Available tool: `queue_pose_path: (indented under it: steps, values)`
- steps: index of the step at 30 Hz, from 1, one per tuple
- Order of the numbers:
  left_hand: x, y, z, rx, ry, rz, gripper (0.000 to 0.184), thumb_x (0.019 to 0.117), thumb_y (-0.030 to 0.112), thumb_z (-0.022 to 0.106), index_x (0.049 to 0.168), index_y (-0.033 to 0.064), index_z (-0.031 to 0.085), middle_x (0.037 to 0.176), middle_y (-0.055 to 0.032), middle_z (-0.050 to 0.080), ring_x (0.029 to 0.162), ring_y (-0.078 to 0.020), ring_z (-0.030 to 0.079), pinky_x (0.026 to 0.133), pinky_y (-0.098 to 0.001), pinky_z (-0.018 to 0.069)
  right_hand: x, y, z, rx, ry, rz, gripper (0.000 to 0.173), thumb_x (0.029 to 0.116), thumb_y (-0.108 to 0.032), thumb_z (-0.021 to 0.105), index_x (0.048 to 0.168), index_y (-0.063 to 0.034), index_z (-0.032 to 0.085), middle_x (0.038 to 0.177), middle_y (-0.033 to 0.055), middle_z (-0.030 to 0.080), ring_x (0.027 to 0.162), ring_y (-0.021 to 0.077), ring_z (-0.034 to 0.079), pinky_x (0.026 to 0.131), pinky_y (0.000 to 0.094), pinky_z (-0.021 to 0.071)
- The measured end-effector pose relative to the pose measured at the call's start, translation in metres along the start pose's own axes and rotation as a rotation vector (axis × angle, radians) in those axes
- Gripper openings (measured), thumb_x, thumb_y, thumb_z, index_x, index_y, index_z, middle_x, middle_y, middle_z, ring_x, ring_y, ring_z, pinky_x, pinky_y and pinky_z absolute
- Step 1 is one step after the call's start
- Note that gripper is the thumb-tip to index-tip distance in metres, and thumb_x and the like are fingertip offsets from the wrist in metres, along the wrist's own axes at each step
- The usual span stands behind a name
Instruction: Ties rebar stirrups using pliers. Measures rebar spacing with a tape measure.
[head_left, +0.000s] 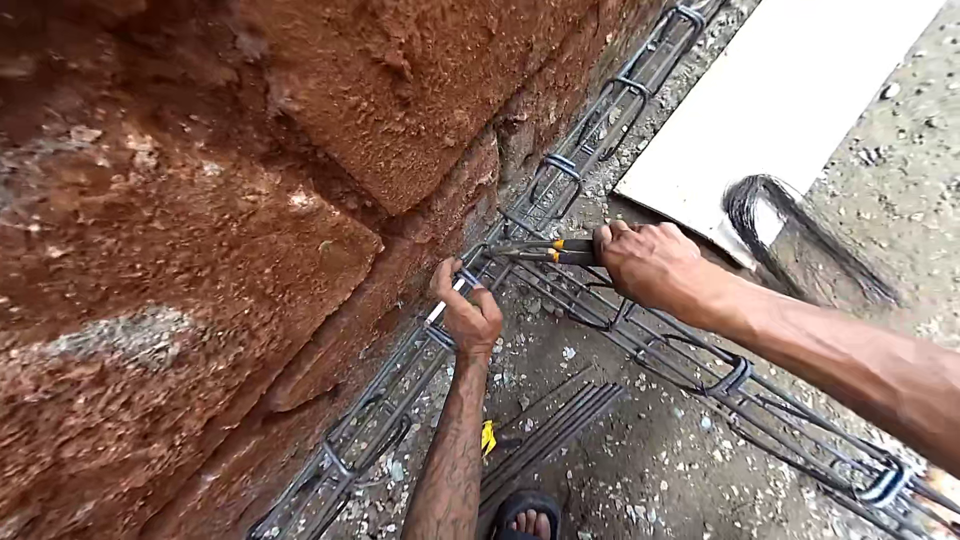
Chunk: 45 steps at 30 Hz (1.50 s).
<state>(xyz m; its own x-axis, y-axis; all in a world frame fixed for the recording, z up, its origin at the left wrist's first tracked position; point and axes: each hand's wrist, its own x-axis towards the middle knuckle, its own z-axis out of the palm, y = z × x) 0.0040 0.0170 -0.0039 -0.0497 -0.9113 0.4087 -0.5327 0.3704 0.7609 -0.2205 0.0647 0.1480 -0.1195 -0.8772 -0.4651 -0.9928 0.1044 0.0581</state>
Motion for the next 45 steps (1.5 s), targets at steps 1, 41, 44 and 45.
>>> queue_pose_path:
  steps: [1, 41, 44, 45]
  values:
    - [0.001, 0.002, 0.000, 0.033, -0.050, 0.002, 0.057, 0.0893, 0.012, 0.049, 0.142, -0.0079, 0.041, 0.137, -0.0256, 0.059, 0.125, -0.0358, 0.060, 0.100, -0.0482, 0.0516, -0.014, 0.004, 0.004, 0.116, 0.017, 0.033, 0.023, 0.0917, -0.014, 0.068, 0.109, -0.0016, 0.060, 0.098, 0.0200, 0.066, 0.083, 0.0407, 0.068, 0.066, 0.0562, 0.0523]
    - [0.015, -0.005, -0.003, 0.369, -0.407, 0.309, 0.045, 0.0928, 0.012, 0.055, 0.135, 0.0007, 0.064, 0.127, -0.0173, 0.070, 0.131, -0.0498, 0.053, 0.116, -0.0591, 0.0315, 0.013, -0.138, 0.170, 1.869, 0.017, 0.659, 0.035, 0.1053, -0.019, 0.054, 0.132, 0.0032, 0.056, 0.089, 0.0153, 0.065, 0.072, 0.0248, 0.065, 0.071, 0.0436, 0.0573]
    - [0.013, -0.001, -0.004, 0.330, -0.423, 0.278, 0.045, 0.0917, 0.010, 0.057, 0.135, -0.0008, 0.064, 0.128, -0.0198, 0.069, 0.131, -0.0541, 0.051, 0.112, -0.0596, 0.0352, -0.042, -0.195, 0.188, 1.871, -0.248, 0.599, 0.037, 0.1043, -0.020, 0.054, 0.135, 0.0003, 0.055, 0.094, 0.0165, 0.066, 0.077, 0.0279, 0.067, 0.076, 0.0481, 0.0568]
    - [0.015, 0.001, -0.004, 0.321, -0.429, 0.269, 0.046, 0.0914, 0.010, 0.058, 0.135, -0.0016, 0.063, 0.128, -0.0209, 0.069, 0.131, -0.0551, 0.050, 0.112, -0.0595, 0.0360, -0.045, -0.210, 0.196, 1.897, -0.279, 0.606, 0.035, 0.1039, -0.021, 0.054, 0.132, 0.0004, 0.057, 0.093, 0.0162, 0.066, 0.076, 0.0277, 0.066, 0.075, 0.0481, 0.0564]
